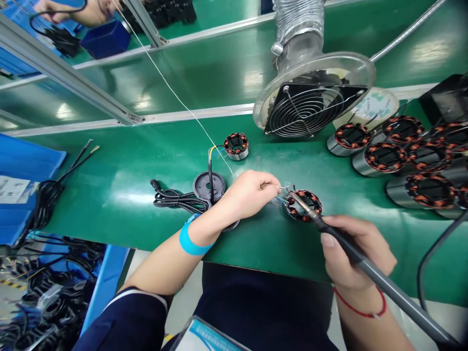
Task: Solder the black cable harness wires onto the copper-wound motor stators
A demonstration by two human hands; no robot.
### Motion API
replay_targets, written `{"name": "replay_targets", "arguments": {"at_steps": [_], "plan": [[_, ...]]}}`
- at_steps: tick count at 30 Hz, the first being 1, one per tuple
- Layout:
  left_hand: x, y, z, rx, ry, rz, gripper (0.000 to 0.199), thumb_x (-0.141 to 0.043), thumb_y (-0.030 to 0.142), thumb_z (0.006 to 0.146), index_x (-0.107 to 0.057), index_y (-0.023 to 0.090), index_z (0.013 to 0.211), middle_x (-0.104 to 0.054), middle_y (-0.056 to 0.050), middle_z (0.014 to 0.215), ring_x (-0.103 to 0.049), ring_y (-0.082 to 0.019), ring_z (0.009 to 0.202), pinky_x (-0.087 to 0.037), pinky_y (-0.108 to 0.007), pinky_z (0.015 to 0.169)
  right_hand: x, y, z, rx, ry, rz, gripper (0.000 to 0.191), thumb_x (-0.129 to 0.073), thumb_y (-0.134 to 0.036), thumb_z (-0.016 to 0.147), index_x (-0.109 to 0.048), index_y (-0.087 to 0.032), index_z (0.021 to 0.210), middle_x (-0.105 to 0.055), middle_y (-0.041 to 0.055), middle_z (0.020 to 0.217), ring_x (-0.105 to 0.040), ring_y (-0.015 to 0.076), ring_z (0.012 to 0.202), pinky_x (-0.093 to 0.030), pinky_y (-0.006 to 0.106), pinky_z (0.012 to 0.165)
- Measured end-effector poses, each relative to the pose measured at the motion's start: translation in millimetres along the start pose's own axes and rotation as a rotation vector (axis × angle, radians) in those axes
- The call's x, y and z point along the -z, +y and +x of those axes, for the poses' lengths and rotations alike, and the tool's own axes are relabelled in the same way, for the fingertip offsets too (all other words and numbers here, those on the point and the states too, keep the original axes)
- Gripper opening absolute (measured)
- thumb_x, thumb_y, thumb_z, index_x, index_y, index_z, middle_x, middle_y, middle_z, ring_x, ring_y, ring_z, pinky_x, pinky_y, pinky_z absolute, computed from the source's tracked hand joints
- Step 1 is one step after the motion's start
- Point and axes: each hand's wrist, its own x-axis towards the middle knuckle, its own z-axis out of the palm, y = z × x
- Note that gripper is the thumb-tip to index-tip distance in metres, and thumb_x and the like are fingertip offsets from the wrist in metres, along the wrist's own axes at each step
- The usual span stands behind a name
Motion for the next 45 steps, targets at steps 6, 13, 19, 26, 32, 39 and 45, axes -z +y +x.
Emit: {"name": "replay_targets", "arguments": {"at_steps": [6, 13, 19, 26, 32, 39, 45], "plan": [[-0.8, 4, -2, 0.002, 0.001, 0.006, 0.022, -0.048, 0.024, 0.08, -0.069, 0.016, 0.075, -0.058, 0.003, 0.062, -0.044, -0.008, 0.055, -0.032, -0.019, 0.051, -2, 0, 0, 0.018, 0.031, -0.012, 0.025, -0.067, -0.018, 0.076, -0.07, -0.021, 0.101, -0.068, 0.0008, 0.08, -0.06, 0.0152, 0.061, -0.05, 0.027, 0.053], [-1.8, 8, -4, 0.034, 0.01, -0.009, 0.021, -0.048, 0.022, 0.077, -0.067, 0.016, 0.072, -0.048, 0.006, 0.053, -0.033, -0.005, 0.047, -0.025, -0.019, 0.044, -3, -1, -1, -0.001, 0.041, -0.003, 0.024, -0.068, -0.018, 0.077, -0.07, -0.02, 0.101, -0.067, 0.0018, 0.079, -0.059, 0.0144, 0.059, -0.046, 0.027, 0.048], [-1.3, 11, -4, 0.023, 0.035, -0.004, 0.02, -0.047, 0.02, 0.076, -0.065, 0.015, 0.07, -0.047, 0.006, 0.052, -0.033, -0.005, 0.047, -0.027, -0.019, 0.046, -3, -1, 0, 0.016, 0.033, 0.003, 0.026, -0.068, -0.017, 0.076, -0.07, -0.02, 0.102, -0.068, 0.001, 0.08, -0.058, 0.0139, 0.059, -0.047, 0.026, 0.049], [-1.3, 10, -4, 0.005, 0.037, -0.002, 0.02, -0.047, 0.02, 0.076, -0.066, 0.015, 0.07, -0.054, 0.005, 0.056, -0.038, -0.005, 0.05, -0.029, -0.018, 0.048, -1, 0, 0, 0.016, 0.007, 0.026, 0.031, -0.068, -0.011, 0.074, -0.07, -0.016, 0.104, -0.067, 0.0013, 0.081, -0.06, 0.013, 0.064, -0.047, 0.025, 0.053], [-1.5, 10, -3, -0.005, 0.037, 0.003, 0.02, -0.048, 0.02, 0.076, -0.067, 0.015, 0.071, -0.055, 0.005, 0.058, -0.039, -0.005, 0.051, -0.03, -0.018, 0.048, -2, 0, 1, 0.024, 0.007, 0.032, 0.031, -0.068, -0.011, 0.073, -0.07, -0.017, 0.104, -0.066, 0.0009, 0.076, -0.06, 0.0148, 0.064, -0.049, 0.027, 0.055], [-1.3, 9, -4, 0.005, 0.035, 0.004, 0.021, -0.047, 0.02, 0.076, -0.067, 0.015, 0.071, -0.056, 0.004, 0.058, -0.041, -0.006, 0.052, -0.03, -0.019, 0.049, -6, -4, 1, 0.013, 0.057, 0.014, 0.028, -0.067, -0.016, 0.074, -0.07, -0.021, 0.101, -0.065, 0.0003, 0.073, -0.06, 0.0172, 0.062, -0.049, 0.03, 0.054], [-1.6, 10, -5, 0.016, 0.029, -0.001, 0.02, -0.047, 0.02, 0.077, -0.066, 0.015, 0.071, -0.057, 0.003, 0.059, -0.043, -0.007, 0.053, -0.029, -0.02, 0.05, -7, -1, 3, 0.026, 0.093, 0.02, 0.029, -0.068, -0.019, 0.076, -0.069, -0.022, 0.105, -0.065, 0.001, 0.073, -0.056, 0.0168, 0.054, -0.045, 0.032, 0.047]]}}
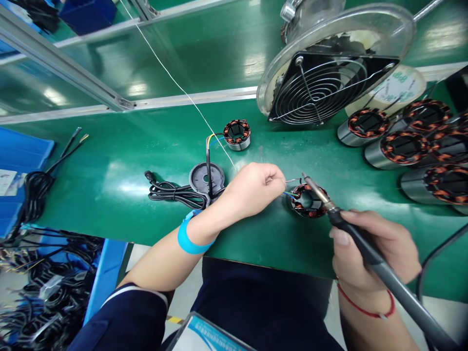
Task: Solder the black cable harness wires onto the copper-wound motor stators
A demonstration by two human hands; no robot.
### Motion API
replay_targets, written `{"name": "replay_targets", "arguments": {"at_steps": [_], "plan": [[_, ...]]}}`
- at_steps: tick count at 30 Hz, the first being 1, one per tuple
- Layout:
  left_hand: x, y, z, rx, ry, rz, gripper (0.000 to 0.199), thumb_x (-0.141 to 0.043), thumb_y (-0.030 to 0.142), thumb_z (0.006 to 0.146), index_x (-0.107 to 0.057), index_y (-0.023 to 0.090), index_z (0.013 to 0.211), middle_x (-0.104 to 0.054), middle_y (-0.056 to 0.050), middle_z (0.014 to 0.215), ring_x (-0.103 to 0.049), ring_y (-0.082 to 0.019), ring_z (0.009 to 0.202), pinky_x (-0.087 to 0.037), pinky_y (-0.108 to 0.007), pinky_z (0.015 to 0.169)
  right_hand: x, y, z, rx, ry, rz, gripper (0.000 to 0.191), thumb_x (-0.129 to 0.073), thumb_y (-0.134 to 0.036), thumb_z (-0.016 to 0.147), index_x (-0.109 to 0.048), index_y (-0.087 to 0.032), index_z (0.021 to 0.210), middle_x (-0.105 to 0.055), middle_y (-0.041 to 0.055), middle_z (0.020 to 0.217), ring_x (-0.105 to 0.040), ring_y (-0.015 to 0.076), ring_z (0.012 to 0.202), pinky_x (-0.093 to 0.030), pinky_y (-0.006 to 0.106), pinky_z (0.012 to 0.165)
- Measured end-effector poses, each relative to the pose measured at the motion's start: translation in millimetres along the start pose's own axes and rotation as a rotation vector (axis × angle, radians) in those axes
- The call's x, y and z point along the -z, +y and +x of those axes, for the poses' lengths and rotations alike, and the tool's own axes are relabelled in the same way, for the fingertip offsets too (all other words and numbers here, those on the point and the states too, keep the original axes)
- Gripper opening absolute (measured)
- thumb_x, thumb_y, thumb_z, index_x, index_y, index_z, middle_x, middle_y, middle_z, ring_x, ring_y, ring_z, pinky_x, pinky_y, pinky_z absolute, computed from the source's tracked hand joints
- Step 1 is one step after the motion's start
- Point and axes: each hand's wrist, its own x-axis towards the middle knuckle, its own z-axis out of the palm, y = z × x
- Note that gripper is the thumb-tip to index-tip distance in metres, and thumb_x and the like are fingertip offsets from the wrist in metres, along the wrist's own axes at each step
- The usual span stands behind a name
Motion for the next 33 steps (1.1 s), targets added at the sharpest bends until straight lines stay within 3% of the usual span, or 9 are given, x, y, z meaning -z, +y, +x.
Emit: {"name": "replay_targets", "arguments": {"at_steps": [3, 7, 11, 15, 20, 24, 28, 33], "plan": [[-0.2, 1, 0, 0.001, 0.005, -0.001, 0.021, -0.047, 0.02, 0.078, -0.066, 0.015, 0.071, -0.057, 0.004, 0.059, -0.043, -0.007, 0.053, -0.03, -0.02, 0.05, -2, 1, 1, -0.029, 0.008, -0.041, 0.038, -0.071, -0.019, 0.076, -0.067, -0.024, 0.114, -0.07, 0.0011, 0.081, -0.061, 0.0169, 0.055, -0.047, 0.032, 0.048], [-0.3, 1, -1, 0.003, 0.002, -0.004, 0.021, -0.047, 0.022, 0.079, -0.067, 0.016, 0.073, -0.054, 0.004, 0.056, -0.041, -0.007, 0.051, -0.029, -0.02, 0.049, -3, -9, 11, -0.148, -0.116, -0.06, 0.051, -0.068, -0.02, 0.084, -0.055, -0.03, 0.132, -0.072, 0.0019, 0.105, -0.071, 0.0223, 0.081, -0.057, 0.037, 0.069], [-0.5, 1, -2, 0.016, 0.001, -0.013, 0.022, -0.047, 0.022, 0.079, -0.067, 0.016, 0.075, -0.053, 0.005, 0.055, -0.041, -0.007, 0.05, -0.029, -0.019, 0.048, -7, -16, 30, -0.18, -0.287, -0.135, 0.046, -0.058, -0.022, 0.092, -0.048, -0.03, 0.136, -0.073, 0.0, 0.098, -0.069, 0.0206, 0.091, -0.055, 0.038, 0.084], [-0.4, 0, -2, 0.002, 0.009, -0.02, 0.022, -0.047, 0.025, 0.079, -0.066, 0.016, 0.073, -0.057, 0.004, 0.058, -0.045, -0.008, 0.054, -0.033, -0.019, 0.051, -18, -8, 38, -0.175, -0.399, -0.196, 0.052, -0.059, -0.024, 0.089, -0.043, -0.031, 0.138, -0.067, 0.0041, 0.117, -0.062, 0.0271, 0.109, -0.05, 0.048, 0.091], [0.4, 0, -2, -0.014, -0.002, -0.024, 0.022, -0.047, 0.025, 0.079, -0.066, 0.016, 0.075, -0.059, 0.004, 0.061, -0.047, -0.008, 0.057, -0.033, -0.019, 0.052, -24, 0, 31, -0.211, -0.398, -0.164, 0.052, -0.056, -0.021, 0.088, -0.042, -0.033, 0.137, -0.069, 0.0032, 0.111, -0.064, 0.0265, 0.102, -0.048, 0.05, 0.091], [0.4, -1, -2, -0.014, -0.003, -0.038, 0.022, -0.047, 0.026, 0.08, -0.066, 0.015, 0.076, -0.058, 0.003, 0.061, -0.045, -0.008, 0.055, -0.032, -0.02, 0.051, -21, -2, 28, -0.148, -0.323, -0.144, 0.059, -0.062, -0.021, 0.086, -0.039, -0.031, 0.139, -0.067, 0.0052, 0.114, -0.061, 0.0268, 0.106, -0.047, 0.05, 0.093], [-0.5, -5, -3, -0.045, 0.002, -0.02, 0.022, -0.047, 0.026, 0.082, -0.066, 0.016, 0.078, -0.058, 0.003, 0.062, -0.046, -0.009, 0.058, -0.032, -0.021, 0.053, -23, -2, 24, -0.05, -0.307, -0.09, 0.061, -0.063, -0.02, 0.085, -0.038, -0.03, 0.139, -0.068, 0.0033, 0.1, -0.062, 0.0248, 0.093, -0.047, 0.051, 0.091], [-1.4, -9, -4, -0.079, 0.046, -0.086, 0.011, -0.048, 0.025, 0.084, -0.056, 0.018, 0.081, -0.051, 0.005, 0.063, -0.043, -0.008, 0.057, -0.032, -0.021, 0.053, -28, -2, 23, -0.052, -0.313, -0.005, 0.059, -0.061, -0.018, 0.086, -0.04, -0.034, 0.138, -0.065, 0.0004, 0.089, -0.062, 0.022, 0.083, -0.051, 0.047, 0.083]]}}
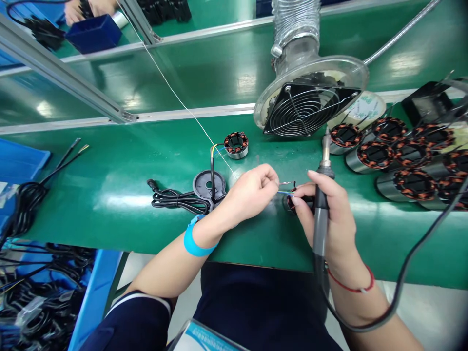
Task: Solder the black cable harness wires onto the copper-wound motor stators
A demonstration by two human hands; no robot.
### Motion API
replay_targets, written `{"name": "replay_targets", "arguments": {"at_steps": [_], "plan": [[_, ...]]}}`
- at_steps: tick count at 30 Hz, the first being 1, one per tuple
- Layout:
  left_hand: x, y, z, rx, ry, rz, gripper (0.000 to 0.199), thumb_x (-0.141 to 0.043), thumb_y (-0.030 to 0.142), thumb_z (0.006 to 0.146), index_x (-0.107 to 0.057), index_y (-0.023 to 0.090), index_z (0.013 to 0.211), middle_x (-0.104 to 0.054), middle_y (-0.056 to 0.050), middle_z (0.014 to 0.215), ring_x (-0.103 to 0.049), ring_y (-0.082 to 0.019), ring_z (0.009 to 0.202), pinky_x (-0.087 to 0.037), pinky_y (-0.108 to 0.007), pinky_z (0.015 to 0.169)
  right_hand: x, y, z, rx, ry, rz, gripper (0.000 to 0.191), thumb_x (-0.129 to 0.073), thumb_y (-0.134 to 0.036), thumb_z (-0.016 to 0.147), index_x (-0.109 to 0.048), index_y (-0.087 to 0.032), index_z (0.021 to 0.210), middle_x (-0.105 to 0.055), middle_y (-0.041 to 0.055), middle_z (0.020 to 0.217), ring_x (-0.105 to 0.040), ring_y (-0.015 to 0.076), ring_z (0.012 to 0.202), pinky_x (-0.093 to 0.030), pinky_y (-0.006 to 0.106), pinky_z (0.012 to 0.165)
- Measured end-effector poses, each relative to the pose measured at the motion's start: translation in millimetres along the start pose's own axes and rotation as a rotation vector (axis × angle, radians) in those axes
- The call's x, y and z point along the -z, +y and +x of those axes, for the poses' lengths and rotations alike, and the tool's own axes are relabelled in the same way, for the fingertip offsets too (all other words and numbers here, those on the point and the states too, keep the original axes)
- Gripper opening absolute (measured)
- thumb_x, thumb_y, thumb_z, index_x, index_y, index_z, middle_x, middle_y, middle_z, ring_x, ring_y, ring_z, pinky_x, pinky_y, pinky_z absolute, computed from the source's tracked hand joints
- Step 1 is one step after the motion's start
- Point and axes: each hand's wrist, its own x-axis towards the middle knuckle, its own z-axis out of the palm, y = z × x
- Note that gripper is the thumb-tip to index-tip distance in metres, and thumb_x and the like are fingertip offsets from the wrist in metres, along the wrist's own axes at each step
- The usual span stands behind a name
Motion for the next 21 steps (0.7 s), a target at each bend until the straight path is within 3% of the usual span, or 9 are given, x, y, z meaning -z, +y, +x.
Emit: {"name": "replay_targets", "arguments": {"at_steps": [7, 13, 21], "plan": [[1.9, -1, -2, -0.077, 0.006, -0.097, 0.011, -0.05, 0.026, 0.086, -0.05, 0.018, 0.079, -0.049, 0.005, 0.069, -0.042, -0.007, 0.059, -0.033, -0.021, 0.056, -1, -5, 7, -0.012, 0.146, 0.025, 0.056, -0.065, -0.024, 0.086, -0.042, -0.031, 0.137, -0.066, 0.0025, 0.091, -0.064, 0.0244, 0.089, -0.051, 0.048, 0.09], [3.2, 0, -4, -0.081, -0.021, -0.131, 0.012, -0.052, 0.026, 0.086, -0.051, 0.017, 0.079, -0.048, 0.005, 0.066, -0.04, -0.007, 0.056, -0.031, -0.021, 0.052, -1, -5, 12, 0.038, 0.142, 0.109, 0.054, -0.066, -0.02, 0.085, -0.045, -0.031, 0.134, -0.067, 0.0012, 0.087, -0.065, 0.0243, 0.084, -0.049, 0.049, 0.09], [4.4, 5, -7, -0.267, 0.032, -0.049, 0.012, -0.058, 0.023, 0.086, -0.062, 0.015, 0.077, -0.058, 0.001, 0.08, -0.053, -0.009, 0.075, -0.04, -0.02, 0.066, -3, -3, 11, -0.054, 0.132, 0.221, 0.054, -0.068, -0.018, 0.083, -0.046, -0.029, 0.132, -0.067, -0.0013, 0.084, -0.065, 0.0185, 0.076, -0.055, 0.034, 0.069]]}}
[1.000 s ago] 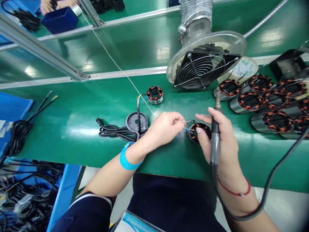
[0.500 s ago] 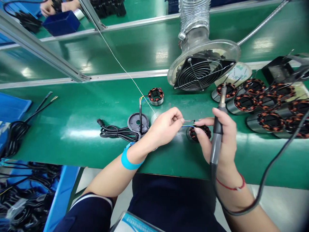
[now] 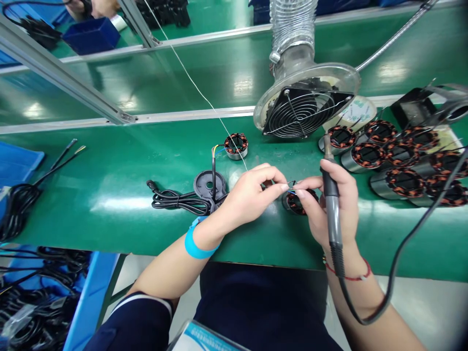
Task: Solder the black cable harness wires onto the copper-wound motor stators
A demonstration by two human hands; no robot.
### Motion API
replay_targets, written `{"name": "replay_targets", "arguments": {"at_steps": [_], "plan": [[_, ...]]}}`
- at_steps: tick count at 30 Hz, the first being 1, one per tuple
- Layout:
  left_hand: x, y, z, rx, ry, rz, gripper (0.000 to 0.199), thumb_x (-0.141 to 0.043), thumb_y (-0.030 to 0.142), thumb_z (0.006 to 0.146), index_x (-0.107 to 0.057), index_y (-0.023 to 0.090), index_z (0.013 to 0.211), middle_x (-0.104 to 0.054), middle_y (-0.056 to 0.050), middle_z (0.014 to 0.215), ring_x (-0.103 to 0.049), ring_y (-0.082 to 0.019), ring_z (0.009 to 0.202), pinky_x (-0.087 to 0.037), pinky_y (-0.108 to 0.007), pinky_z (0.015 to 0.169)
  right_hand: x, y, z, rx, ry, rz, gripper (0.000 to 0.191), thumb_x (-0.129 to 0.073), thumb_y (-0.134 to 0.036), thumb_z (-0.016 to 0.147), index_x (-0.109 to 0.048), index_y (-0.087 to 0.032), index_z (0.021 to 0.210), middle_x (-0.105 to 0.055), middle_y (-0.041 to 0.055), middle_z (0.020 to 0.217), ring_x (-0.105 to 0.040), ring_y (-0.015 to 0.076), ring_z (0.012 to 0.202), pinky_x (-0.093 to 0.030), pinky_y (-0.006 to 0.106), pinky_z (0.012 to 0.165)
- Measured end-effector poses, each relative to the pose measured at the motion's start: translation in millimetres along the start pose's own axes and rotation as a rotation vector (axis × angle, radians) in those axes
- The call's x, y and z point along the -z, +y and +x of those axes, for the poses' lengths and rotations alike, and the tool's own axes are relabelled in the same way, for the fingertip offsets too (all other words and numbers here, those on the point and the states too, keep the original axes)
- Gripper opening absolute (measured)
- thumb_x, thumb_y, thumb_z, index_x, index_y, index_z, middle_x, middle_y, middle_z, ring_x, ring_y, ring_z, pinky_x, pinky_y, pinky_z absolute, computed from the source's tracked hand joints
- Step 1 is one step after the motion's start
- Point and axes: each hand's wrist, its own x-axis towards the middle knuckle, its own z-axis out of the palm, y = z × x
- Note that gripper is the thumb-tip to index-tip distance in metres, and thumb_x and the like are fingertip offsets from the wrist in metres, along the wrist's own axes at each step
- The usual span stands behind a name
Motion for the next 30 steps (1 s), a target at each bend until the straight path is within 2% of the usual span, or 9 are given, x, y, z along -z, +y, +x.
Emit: {"name": "replay_targets", "arguments": {"at_steps": [3, 8, 11, 15, 18, 23, 26, 30], "plan": [[0.7, 1, 0, 0.002, -0.026, 0.009, 0.013, -0.059, 0.023, 0.085, -0.065, 0.016, 0.077, -0.059, 0.0, 0.081, -0.054, -0.01, 0.075, -0.042, -0.022, 0.069, 0, -1, -1, -0.036, 0.007, 0.007, 0.055, -0.069, -0.019, 0.082, -0.046, -0.028, 0.132, -0.067, -0.0011, 0.085, -0.065, 0.0189, 0.078, -0.054, 0.035, 0.073], [4.4, 2, 1, -0.066, -0.121, 0.062, 0.012, -0.057, 0.019, 0.085, -0.068, 0.016, 0.081, -0.061, -0.002, 0.084, -0.056, -0.011, 0.083, -0.043, -0.023, 0.079, -1, 0, -2, -0.019, 0.021, -0.036, 0.053, -0.068, -0.02, 0.083, -0.046, -0.027, 0.131, -0.066, -0.0017, 0.083, -0.064, 0.0171, 0.075, -0.053, 0.035, 0.075], [5.1, 3, 1, -0.079, -0.112, 0.141, 0.012, -0.057, 0.015, 0.083, -0.066, 0.016, 0.077, -0.058, -0.001, 0.081, -0.054, -0.011, 0.081, -0.043, -0.024, 0.078, 0, -1, -4, 0.007, -0.025, -0.098, 0.052, -0.065, -0.02, 0.085, -0.046, -0.027, 0.132, -0.068, -0.001, 0.086, -0.065, 0.0185, 0.081, -0.052, 0.039, 0.084], [2.7, 5, 0, -0.055, -0.082, 0.304, 0.012, -0.055, 0.013, 0.08, -0.064, 0.016, 0.072, -0.053, 0.0, 0.08, -0.051, -0.011, 0.078, -0.042, -0.025, 0.073, 4, -9, -15, -0.012, 0.071, -0.171, 0.044, -0.058, -0.02, 0.09, -0.05, -0.025, 0.133, -0.07, 0.0009, 0.084, -0.066, 0.0212, 0.086, -0.05, 0.042, 0.09], [-0.1, 6, -1, -0.033, -0.058, 0.416, 0.012, -0.055, 0.014, 0.078, -0.065, 0.017, 0.072, -0.051, -0.001, 0.081, -0.05, -0.012, 0.077, -0.04, -0.026, 0.069, 10, -15, -30, -0.011, 0.152, -0.225, 0.041, -0.058, -0.023, 0.09, -0.055, -0.023, 0.131, -0.07, 0.0017, 0.083, -0.066, 0.0209, 0.075, -0.051, 0.042, 0.083], [-2.9, 5, -1, -0.047, -0.032, 0.48, 0.012, -0.055, 0.013, 0.077, -0.064, 0.017, 0.07, -0.049, -0.001, 0.081, -0.049, -0.013, 0.077, -0.04, -0.027, 0.069, 19, -15, -53, 0.159, 0.21, -0.306, 0.033, -0.067, -0.019, 0.081, -0.066, -0.02, 0.114, -0.066, 0.003, 0.078, -0.058, 0.0184, 0.064, -0.047, 0.034, 0.059], [-3.4, 3, 0, -0.052, -0.026, 0.483, 0.012, -0.055, 0.012, 0.077, -0.064, 0.016, 0.07, -0.049, -0.002, 0.08, -0.049, -0.013, 0.076, -0.041, -0.027, 0.069, 20, -10, -62, 0.242, 0.221, -0.288, 0.029, -0.066, -0.018, 0.079, -0.067, -0.017, 0.108, -0.064, 0.002, 0.069, -0.054, 0.0176, 0.058, -0.047, 0.033, 0.055], [-4.3, 1, 1, -0.067, -0.006, 0.489, 0.012, -0.056, 0.011, 0.077, -0.064, 0.017, 0.069, -0.051, -0.002, 0.08, -0.051, -0.013, 0.075, -0.042, -0.028, 0.069, 19, -6, -65, 0.254, 0.238, -0.267, 0.025, -0.065, -0.019, 0.08, -0.067, -0.016, 0.105, -0.06, 0.0005, 0.064, -0.053, 0.0167, 0.055, -0.047, 0.033, 0.054]]}}
